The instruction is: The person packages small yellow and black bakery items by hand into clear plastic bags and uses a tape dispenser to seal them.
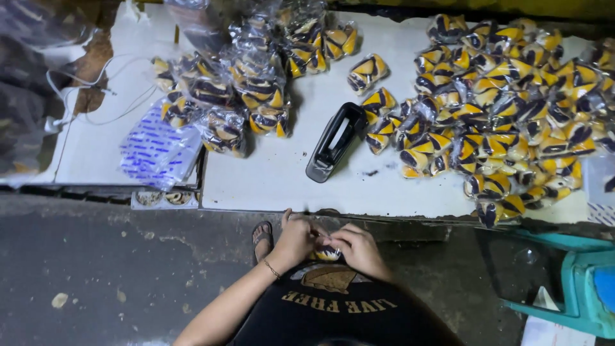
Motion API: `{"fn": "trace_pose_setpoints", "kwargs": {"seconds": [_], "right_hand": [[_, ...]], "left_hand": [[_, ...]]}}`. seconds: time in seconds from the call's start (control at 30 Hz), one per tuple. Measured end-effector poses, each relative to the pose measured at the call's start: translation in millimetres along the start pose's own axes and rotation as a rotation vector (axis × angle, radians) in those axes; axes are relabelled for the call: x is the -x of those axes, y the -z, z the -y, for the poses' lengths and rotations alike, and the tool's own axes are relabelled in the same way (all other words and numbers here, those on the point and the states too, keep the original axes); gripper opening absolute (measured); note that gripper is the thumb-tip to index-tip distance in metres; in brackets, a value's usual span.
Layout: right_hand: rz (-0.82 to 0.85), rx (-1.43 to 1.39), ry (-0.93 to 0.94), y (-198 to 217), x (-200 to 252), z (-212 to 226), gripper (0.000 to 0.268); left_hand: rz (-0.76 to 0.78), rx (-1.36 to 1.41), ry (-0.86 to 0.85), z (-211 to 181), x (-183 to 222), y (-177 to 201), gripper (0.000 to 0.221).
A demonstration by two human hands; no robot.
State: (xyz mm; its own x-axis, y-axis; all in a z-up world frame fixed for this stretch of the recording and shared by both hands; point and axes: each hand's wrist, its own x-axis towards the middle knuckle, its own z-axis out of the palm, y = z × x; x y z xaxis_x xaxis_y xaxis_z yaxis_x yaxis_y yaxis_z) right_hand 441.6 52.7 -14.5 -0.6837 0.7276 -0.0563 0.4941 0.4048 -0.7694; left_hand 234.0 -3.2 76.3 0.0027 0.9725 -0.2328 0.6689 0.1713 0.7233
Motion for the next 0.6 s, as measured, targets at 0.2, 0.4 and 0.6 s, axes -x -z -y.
{"fn": "trace_pose_setpoints", "kwargs": {"seconds": [0.2, 0.4, 0.6], "right_hand": [[-0.006, -0.192, 0.06, -30.5, -12.7, -38.2, 0.018], [-0.238, -0.41, -0.377, -26.5, -59.9, 6.5, 0.034], [-0.464, -0.564, -0.601, -0.7, -164.2, 10.7, 0.055]], "left_hand": [[-0.028, 0.42, 0.128, 35.7, -3.1, -64.2, 0.017], [-0.326, 0.513, 0.119, 53.4, -13.7, -52.1, 0.019], [-0.37, 0.543, 0.113, 45.1, -20.4, 10.9, 0.014]]}}
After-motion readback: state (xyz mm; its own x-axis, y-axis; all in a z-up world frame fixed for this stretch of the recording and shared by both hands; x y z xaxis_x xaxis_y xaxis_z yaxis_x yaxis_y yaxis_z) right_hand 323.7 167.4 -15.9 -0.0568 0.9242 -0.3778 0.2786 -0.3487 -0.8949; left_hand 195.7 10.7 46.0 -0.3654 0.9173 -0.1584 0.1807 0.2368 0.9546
